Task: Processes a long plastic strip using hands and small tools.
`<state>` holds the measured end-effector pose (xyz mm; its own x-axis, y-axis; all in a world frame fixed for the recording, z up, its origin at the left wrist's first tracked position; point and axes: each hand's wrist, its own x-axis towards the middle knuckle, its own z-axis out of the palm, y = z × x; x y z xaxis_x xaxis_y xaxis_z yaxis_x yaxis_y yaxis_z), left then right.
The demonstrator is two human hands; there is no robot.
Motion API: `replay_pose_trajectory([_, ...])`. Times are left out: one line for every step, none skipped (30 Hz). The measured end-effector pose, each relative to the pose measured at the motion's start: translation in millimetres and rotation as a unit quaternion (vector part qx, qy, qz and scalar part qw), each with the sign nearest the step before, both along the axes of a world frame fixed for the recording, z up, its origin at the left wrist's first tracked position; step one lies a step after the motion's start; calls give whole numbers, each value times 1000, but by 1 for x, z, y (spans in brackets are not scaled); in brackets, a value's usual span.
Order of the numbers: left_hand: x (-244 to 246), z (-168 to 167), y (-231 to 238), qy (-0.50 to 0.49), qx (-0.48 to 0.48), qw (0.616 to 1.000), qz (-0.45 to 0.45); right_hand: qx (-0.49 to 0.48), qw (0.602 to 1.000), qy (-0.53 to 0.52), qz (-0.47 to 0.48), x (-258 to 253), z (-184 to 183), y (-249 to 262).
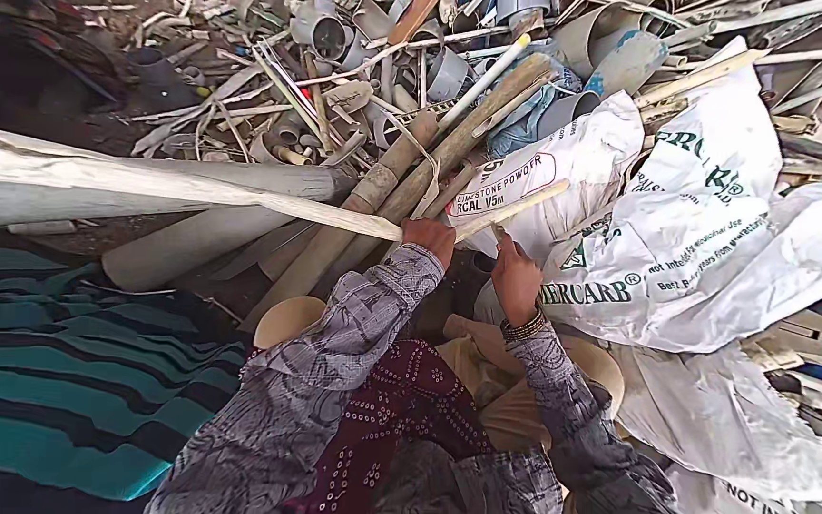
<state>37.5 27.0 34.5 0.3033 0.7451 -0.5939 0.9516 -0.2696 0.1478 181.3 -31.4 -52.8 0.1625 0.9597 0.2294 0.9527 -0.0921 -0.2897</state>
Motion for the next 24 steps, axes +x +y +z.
replay_pose_trajectory([0, 1, 1, 0, -3, 1000, 3, 13, 999, -9, 36, -12, -7, -9])
replay_pose_trajectory([-1, 3, 2, -4, -7, 1000, 6, 14, 998, -13, 67, -21, -13, -15])
replay_pose_trajectory([0, 4, 1, -15, -10, 1000, 12, 6, 997, -10, 79, -22, -18, -19])
replay_pose_trajectory([0, 5, 0, -20, -18, 1000, 12, 12, 997, 1, 72, -17, -22, -19])
replay_pose_trajectory([-1, 5, -1, -21, -24, 999, 10, 50, 997, 7, 51, -6, -25, -16])
replay_pose_trajectory([-3, 6, 0, -21, -27, 999, 10, 101, 994, 10, 27, 6, -25, -9])
replay_pose_trajectory([-4, 7, 2, -21, -31, 999, 9, 147, 989, 9, 8, 18, -22, -2])
replay_pose_trajectory([-5, 7, 4, -22, -36, 999, 8, 174, 985, 7, -5, 25, -17, 3])
replay_pose_trajectory([-5, 6, 6, -22, -39, 999, 6, 183, 983, 2, -12, 28, -11, 6])
replay_pose_trajectory([-4, 6, 7, -22, -40, 999, 2, 177, 984, -1, -17, 27, -6, 10])
replay_pose_trajectory([-3, 6, 6, -22, -40, 999, -2, 158, 987, 1, -22, 25, -2, 14])
replay_pose_trajectory([-2, 8, 5, -24, -39, 999, -5, 128, 991, 5, -26, 21, 0, 17])
replay_pose_trajectory([-1, 9, 3, -24, -39, 999, -6, 93, 995, 9, -25, 14, 1, 19])
replay_pose_trajectory([0, 10, 1, -23, -39, 999, -7, 85, 996, 4, -9, 6, -1, 18])
replay_pose_trajectory([-1, 11, 0, -23, -41, 999, -6, 100, 995, -12, 27, -5, -6, 13])
replay_pose_trajectory([-2, 12, 0, -24, -45, 999, -5, 128, 988, -33, 76, -15, -12, 8])
replay_pose_trajectory([-3, 12, 1, -26, -50, 998, -4, 146, 980, -49, 125, -21, -15, 3])
replay_pose_trajectory([-5, 12, 1, -30, -55, 998, -3, 152, 975, -55, 154, -22, -16, 1])
replay_pose_trajectory([-6, 12, 2, -35, -57, 998, -3, 150, 975, -57, 153, -16, -13, 5])
replay_pose_trajectory([-8, 11, 3, -38, -57, 998, 0, 140, 981, -56, 123, -5, -7, 14])
replay_pose_trajectory([-9, 12, 5, -41, -57, 998, 4, 114, 989, -49, 76, 7, 3, 25])
replay_pose_trajectory([-10, 13, 5, -45, -59, 997, 6, 69, 997, -37, 26, 18, 14, 34])
replay_pose_trajectory([-12, 14, 7, -49, -62, 997, 7, 32, 999, -30, -9, 26, 24, 42])
replay_pose_trajectory([-13, 14, 8, -55, -65, 996, 7, 10, 999, -29, -21, 26, 30, 44])
